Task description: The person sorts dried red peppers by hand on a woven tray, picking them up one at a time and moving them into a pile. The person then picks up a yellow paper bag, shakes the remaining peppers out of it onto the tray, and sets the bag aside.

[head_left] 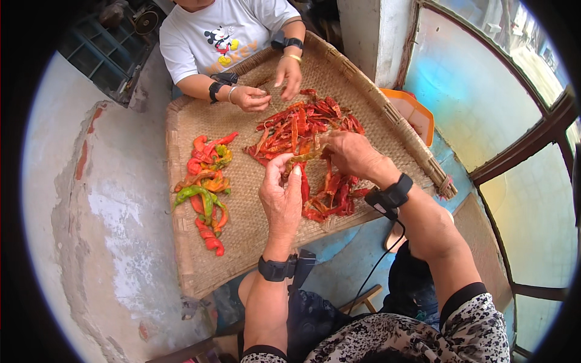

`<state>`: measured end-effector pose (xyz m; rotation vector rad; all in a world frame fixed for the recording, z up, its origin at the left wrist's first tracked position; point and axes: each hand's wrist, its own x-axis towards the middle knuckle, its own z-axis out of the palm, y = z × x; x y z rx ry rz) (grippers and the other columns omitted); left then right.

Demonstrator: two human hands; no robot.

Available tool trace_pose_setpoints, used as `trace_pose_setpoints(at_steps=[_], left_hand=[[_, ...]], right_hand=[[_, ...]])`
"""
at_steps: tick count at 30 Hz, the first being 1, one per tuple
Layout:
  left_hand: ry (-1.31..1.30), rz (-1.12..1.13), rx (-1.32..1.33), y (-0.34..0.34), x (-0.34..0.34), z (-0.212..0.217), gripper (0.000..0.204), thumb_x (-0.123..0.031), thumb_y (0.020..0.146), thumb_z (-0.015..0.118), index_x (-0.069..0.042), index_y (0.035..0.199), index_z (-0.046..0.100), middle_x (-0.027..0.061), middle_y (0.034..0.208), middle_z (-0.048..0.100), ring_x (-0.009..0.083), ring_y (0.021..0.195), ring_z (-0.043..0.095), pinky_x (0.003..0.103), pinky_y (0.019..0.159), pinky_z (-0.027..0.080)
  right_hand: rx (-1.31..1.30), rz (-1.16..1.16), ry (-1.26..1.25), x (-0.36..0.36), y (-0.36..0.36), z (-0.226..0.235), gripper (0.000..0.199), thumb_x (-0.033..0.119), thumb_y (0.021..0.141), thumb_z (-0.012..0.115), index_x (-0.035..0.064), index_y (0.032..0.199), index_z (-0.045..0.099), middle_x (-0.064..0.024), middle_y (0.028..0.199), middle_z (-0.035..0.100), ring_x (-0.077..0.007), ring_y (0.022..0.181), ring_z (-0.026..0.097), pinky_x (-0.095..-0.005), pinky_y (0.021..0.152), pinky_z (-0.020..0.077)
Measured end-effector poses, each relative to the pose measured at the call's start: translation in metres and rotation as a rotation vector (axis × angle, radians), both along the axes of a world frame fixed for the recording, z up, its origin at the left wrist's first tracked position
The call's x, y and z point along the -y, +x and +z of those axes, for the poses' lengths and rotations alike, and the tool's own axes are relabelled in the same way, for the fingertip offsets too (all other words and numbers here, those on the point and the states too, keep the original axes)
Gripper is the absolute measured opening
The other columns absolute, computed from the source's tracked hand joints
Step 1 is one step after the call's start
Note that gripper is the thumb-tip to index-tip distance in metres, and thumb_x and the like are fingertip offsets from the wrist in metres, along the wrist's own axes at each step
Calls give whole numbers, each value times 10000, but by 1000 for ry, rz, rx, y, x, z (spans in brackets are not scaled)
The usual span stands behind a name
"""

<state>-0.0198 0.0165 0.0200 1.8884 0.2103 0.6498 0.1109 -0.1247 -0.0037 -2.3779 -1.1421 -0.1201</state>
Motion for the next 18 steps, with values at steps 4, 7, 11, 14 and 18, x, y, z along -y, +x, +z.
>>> trace_pose_setpoints(at_steps=[4, 7, 11, 14, 18], left_hand=[[-14, -3, -9, 4, -3, -6, 245, -90, 868, 600, -3, 1096, 576, 97, 966, 628, 175, 866, 569, 316, 818, 454], [38, -37, -63, 7, 4, -12, 250, -94, 868, 600, -7, 1102, 576, 121, 945, 622, 185, 856, 570, 321, 795, 463], [93, -86, -90, 13, 15, -16, 249, -100, 867, 603, -5, 1096, 577, 127, 937, 628, 202, 861, 585, 330, 796, 472], [102, -132, -178, 16, 27, -15, 252, -99, 865, 604, -1, 1096, 577, 138, 943, 643, 220, 874, 607, 342, 810, 478], [158, -209, -152, 18, 32, -21, 236, -114, 875, 593, 0, 1082, 584, 165, 953, 658, 237, 864, 631, 355, 797, 482]], right_hand=[[-260, 20, 356, 28, 6, 16, 93, 37, 732, 606, 34, 824, 601, -154, 758, 630, -327, 711, 627, -396, 633, 490], [-285, -3, 348, 49, 11, 19, 89, 30, 720, 615, 19, 808, 602, -155, 725, 620, -328, 699, 621, -396, 625, 480], [-210, 18, 365, 63, 7, 21, 133, 5, 710, 617, 7, 842, 627, -140, 733, 637, -317, 731, 639, -387, 659, 503], [-170, 2, 414, 70, 8, 24, 163, -8, 712, 617, -2, 873, 647, -118, 744, 658, -293, 723, 652, -365, 678, 518], [-334, -8, 505, 76, 9, 32, 103, -10, 769, 583, -13, 848, 650, -101, 758, 684, -214, 719, 668, -314, 684, 519]])
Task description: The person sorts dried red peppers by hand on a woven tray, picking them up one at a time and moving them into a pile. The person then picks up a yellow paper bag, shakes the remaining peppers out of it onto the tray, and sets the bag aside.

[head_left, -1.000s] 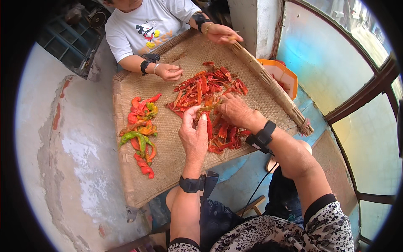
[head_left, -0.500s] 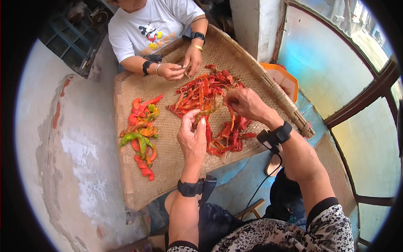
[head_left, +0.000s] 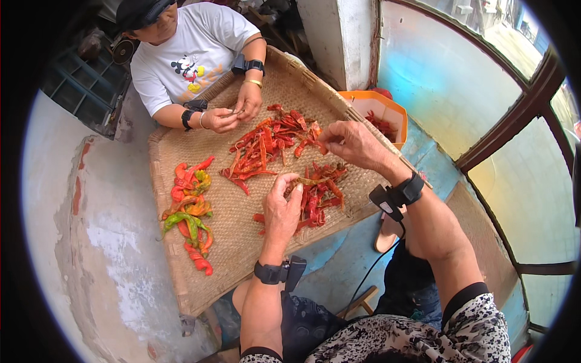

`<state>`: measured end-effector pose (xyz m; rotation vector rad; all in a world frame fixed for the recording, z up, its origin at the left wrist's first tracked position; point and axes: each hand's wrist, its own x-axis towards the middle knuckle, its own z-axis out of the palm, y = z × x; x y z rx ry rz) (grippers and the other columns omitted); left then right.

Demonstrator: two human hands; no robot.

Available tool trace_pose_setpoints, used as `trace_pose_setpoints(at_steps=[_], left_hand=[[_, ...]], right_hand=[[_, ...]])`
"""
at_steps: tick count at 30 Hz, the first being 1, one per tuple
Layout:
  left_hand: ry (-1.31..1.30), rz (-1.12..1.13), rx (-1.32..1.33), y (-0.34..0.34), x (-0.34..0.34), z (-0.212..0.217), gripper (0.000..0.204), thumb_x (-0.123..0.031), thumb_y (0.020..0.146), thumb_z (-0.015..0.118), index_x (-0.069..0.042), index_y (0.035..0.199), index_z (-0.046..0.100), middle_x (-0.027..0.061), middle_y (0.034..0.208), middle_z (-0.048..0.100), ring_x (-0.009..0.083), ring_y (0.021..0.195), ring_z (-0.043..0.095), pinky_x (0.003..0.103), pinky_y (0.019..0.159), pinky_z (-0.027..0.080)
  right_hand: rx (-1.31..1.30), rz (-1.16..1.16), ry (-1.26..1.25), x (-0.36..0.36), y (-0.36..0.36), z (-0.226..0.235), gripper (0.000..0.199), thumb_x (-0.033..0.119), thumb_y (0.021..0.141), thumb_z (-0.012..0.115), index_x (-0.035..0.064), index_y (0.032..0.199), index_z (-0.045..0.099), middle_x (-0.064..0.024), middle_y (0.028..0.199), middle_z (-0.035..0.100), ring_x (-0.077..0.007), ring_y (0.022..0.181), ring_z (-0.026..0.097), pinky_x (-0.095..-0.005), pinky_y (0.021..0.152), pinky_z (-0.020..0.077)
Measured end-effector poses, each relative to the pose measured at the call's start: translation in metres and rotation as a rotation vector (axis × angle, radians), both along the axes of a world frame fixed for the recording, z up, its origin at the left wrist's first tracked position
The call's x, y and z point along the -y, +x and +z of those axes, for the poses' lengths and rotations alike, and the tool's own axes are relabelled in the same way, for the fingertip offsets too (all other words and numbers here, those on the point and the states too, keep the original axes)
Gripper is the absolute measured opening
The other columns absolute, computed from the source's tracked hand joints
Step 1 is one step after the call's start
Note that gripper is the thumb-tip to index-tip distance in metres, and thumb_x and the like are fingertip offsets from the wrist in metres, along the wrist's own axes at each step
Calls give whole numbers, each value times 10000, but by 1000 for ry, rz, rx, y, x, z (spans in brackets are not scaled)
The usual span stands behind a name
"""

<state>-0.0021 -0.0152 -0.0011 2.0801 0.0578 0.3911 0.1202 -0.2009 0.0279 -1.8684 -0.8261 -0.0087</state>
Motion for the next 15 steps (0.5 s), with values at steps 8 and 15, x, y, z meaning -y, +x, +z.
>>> trace_pose_setpoints(at_steps=[8, 15], left_hand=[[71, 49, 32, 1, 0, 9, 170, -144, 912, 556, -2, 983, 616, 71, 715, 604, 141, 616, 549, 288, 596, 455], [-70, 80, 17, 2, -13, 16, 204, -154, 940, 546, 11, 1043, 606, 48, 835, 653, 92, 747, 580, 236, 682, 469]], right_hand=[[-341, -165, 377, 18, 28, -8, 118, 83, 891, 596, -12, 868, 663, -43, 819, 661, -75, 669, 559, -237, 592, 484], [18, -544, 103, 18, 40, -18, 480, 208, 856, 637, 7, 1268, 496, -198, 1038, 645, -278, 875, 643, -353, 761, 525]])
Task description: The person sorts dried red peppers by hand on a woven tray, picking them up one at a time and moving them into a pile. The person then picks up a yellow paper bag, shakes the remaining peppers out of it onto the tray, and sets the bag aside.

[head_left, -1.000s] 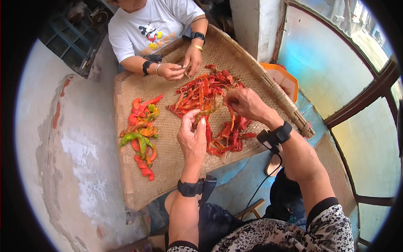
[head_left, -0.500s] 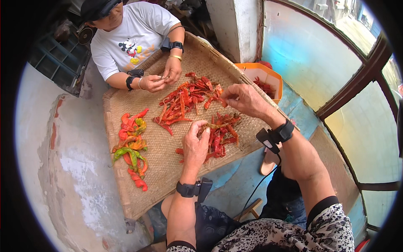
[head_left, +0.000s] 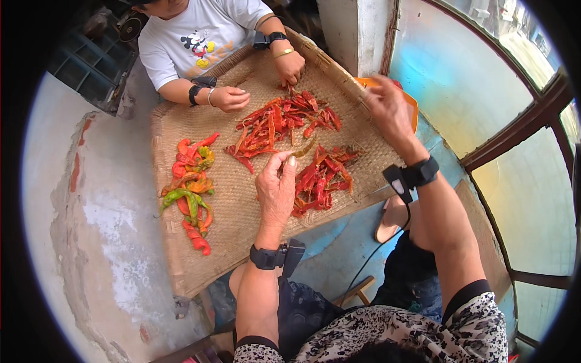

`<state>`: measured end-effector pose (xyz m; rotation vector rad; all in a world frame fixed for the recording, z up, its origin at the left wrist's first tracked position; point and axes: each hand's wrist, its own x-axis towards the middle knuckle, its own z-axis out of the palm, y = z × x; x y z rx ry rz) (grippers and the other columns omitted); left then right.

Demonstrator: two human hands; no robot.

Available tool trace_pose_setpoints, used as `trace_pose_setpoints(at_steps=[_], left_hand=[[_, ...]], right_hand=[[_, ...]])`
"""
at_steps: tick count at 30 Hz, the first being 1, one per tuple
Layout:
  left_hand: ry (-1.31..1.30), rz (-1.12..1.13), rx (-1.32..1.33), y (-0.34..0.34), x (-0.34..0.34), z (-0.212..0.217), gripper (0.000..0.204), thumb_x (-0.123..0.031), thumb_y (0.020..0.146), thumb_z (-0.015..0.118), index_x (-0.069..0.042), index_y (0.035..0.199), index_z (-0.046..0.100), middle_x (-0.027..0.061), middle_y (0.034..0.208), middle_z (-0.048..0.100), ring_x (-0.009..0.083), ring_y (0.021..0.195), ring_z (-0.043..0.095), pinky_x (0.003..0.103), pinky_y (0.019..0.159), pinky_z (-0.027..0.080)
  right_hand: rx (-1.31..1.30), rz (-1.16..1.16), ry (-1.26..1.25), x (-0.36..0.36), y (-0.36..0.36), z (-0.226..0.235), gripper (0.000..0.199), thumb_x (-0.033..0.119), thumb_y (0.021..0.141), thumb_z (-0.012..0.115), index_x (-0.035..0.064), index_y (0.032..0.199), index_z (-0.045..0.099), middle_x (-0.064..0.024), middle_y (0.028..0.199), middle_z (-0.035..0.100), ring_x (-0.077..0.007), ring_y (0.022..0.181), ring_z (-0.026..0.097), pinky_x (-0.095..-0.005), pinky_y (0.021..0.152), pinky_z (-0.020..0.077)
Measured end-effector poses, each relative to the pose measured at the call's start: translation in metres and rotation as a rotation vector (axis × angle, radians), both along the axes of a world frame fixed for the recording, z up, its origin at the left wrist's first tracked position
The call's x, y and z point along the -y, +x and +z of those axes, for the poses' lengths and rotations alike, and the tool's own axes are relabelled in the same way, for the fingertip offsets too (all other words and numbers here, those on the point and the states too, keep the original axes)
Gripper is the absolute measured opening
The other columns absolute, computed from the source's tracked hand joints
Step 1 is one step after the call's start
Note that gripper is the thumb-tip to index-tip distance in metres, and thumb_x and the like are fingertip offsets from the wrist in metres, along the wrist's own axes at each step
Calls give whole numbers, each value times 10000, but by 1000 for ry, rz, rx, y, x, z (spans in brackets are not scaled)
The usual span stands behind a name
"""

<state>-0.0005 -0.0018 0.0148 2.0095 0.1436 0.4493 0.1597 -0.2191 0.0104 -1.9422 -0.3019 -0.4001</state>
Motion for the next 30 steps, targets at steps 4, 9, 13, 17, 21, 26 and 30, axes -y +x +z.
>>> trace_pose_setpoints(at_steps=[4, 9, 13, 17, 21, 26, 30], left_hand=[[29, 50, 70, 2, 3, -11, 212, -194, 933, 548, -3, 1006, 605, 105, 709, 629, 168, 625, 582, 317, 590, 463], [23, 37, 72, -5, 7, -5, 208, -207, 946, 543, -10, 975, 605, 99, 754, 659, 143, 679, 615, 311, 604, 478], [37, -23, -14, -6, 12, 0, 202, -175, 924, 575, -10, 1039, 592, 104, 798, 673, 217, 708, 648, 324, 651, 501], [113, -86, -48, -6, 7, -13, 357, -198, 913, 583, -12, 1208, 507, 155, 1076, 636, 243, 967, 634, 349, 836, 504], [306, -131, -75, -8, 2, -26, 381, -188, 892, 591, -15, 1218, 499, 194, 1130, 606, 305, 1049, 592, 392, 911, 464], [442, -210, -108, -9, 7, -37, 418, -195, 880, 590, -1, 1234, 478, 226, 1169, 563, 374, 1092, 525, 435, 955, 405], [491, -230, -87, -8, 9, -41, 433, -187, 883, 584, 7, 1251, 466, 225, 1184, 559, 376, 1092, 524, 440, 960, 396]], right_hand=[[-198, 718, 19, -41, -50, 2, 310, 79, 822, 674, 32, 1121, 606, -42, 735, 601, -94, 707, 564, -265, 643, 492], [-305, 811, 175, -68, -80, 14, 208, 176, 900, 640, 18, 795, 555, 45, 674, 476, -50, 632, 398, -234, 530, 342], [-327, 704, 233, -67, -75, 16, 217, 137, 902, 598, -12, 749, 561, -11, 643, 525, -70, 587, 486, -253, 517, 421], [-303, 571, 417, -44, -51, 19, 173, 185, 934, 584, 45, 832, 601, -6, 740, 613, -66, 642, 558, -212, 571, 472], [-140, 262, 570, -10, -12, 18, 156, 189, 936, 582, 39, 914, 618, 3, 753, 606, -45, 604, 510, -204, 531, 436], [-296, 133, 746, 28, 15, -2, 273, 169, 909, 572, 0, 1122, 549, -18, 776, 552, -57, 619, 489, -165, 496, 393], [-293, 79, 671, 26, 24, -21, 348, 160, 886, 575, -33, 1171, 531, -31, 756, 532, -87, 559, 473, -210, 475, 400]])
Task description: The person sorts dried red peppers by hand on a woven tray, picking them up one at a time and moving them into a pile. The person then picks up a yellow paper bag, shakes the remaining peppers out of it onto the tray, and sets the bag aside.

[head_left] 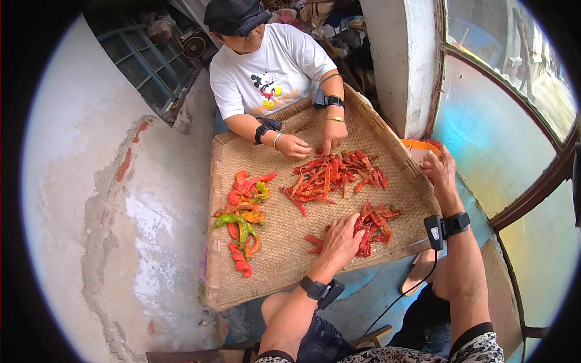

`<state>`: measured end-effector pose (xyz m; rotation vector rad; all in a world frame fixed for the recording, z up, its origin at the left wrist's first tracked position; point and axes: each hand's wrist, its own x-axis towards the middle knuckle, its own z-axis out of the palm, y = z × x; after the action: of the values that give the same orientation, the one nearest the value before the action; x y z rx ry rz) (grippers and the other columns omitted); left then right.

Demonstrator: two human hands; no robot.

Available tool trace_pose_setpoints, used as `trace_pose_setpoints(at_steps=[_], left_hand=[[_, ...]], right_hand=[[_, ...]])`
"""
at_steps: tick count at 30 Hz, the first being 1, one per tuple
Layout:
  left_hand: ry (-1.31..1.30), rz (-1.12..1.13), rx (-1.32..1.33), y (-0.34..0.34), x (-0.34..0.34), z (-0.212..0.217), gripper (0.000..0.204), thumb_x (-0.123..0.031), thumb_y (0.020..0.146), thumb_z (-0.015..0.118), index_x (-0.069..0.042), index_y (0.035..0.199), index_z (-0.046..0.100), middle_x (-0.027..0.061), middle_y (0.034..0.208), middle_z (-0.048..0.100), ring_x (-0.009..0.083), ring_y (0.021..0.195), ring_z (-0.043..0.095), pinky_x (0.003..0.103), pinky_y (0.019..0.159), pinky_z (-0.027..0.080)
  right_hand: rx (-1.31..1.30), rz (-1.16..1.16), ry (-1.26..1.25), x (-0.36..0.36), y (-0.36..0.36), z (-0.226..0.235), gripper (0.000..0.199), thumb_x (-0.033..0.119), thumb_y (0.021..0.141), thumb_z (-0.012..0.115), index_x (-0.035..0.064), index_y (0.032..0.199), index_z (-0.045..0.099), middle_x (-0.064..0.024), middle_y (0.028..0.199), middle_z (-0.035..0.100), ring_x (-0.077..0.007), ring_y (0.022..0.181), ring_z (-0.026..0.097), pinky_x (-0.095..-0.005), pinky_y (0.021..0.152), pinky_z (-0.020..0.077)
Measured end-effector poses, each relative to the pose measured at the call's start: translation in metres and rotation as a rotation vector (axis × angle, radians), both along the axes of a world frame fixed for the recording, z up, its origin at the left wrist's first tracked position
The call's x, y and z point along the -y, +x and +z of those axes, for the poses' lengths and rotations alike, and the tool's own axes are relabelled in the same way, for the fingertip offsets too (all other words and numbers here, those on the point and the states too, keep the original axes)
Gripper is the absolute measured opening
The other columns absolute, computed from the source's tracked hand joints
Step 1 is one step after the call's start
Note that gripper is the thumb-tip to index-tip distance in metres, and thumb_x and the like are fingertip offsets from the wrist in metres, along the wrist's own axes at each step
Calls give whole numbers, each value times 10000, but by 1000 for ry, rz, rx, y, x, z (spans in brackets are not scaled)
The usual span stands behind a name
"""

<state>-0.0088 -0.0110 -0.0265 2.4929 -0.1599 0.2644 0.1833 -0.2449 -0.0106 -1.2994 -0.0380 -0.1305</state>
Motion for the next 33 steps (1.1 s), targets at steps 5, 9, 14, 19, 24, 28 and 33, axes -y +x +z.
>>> trace_pose_setpoints(at_steps=[5, 9, 14, 19, 24, 28, 33], left_hand=[[54, 16, -8, -1, 0, 3, 444, -178, 888, 574, 16, 1269, 451, 222, 1210, 552, 377, 1113, 517, 447, 981, 378], [71, 28, -66, -3, -2, 7, 447, -175, 884, 580, 21, 1267, 461, 212, 1229, 548, 375, 1120, 515, 431, 973, 393], [91, 27, -56, -4, -4, 7, 438, -163, 872, 591, 29, 1250, 477, 213, 1194, 570, 376, 1088, 528, 424, 947, 415], [139, 41, 28, -4, -7, 10, 419, -90, 831, 606, 6, 1220, 485, 204, 1052, 611, 374, 963, 564, 446, 839, 462], [134, 47, 14, -3, -6, 13, 387, -55, 827, 594, 18, 1195, 498, 229, 1034, 603, 388, 946, 577, 445, 815, 480], [181, 35, 59, -3, -7, 10, 355, -35, 825, 576, 14, 1170, 508, 218, 989, 602, 384, 906, 581, 442, 780, 486], [193, 30, 60, -2, -4, 12, 345, -34, 826, 573, 6, 1164, 514, 211, 979, 599, 376, 875, 585, 439, 765, 487]], right_hand=[[474, 174, -717, -36, -33, 6, 255, 90, 853, 578, -30, 1077, 599, -41, 722, 546, -121, 679, 523, -291, 608, 444], [424, 718, -1233, -59, -70, 12, 341, 277, 775, 683, 55, 1032, 654, -168, 856, 671, -331, 823, 651, -426, 729, 525], [544, 557, -1431, -72, -89, 0, 238, 191, 777, 636, 75, 985, 647, -187, 809, 653, -332, 833, 651, -432, 719, 525], [495, 537, -1328, -64, -84, 15, 221, 123, 759, 608, 58, 965, 657, -178, 765, 648, -346, 734, 644, -430, 675, 521], [368, 559, -887, -44, -72, 34, 171, 43, 791, 584, -3, 945, 642, -56, 628, 575, -126, 567, 532, -281, 537, 446], [231, 449, -569, -29, -56, 40, 140, 91, 861, 602, -5, 954, 643, -2, 701, 584, -82, 649, 525, -271, 581, 451], [160, 86, -360, -3, -21, 27, 263, 143, 892, 598, 8, 1118, 598, -38, 750, 589, -85, 685, 551, -244, 580, 462]])
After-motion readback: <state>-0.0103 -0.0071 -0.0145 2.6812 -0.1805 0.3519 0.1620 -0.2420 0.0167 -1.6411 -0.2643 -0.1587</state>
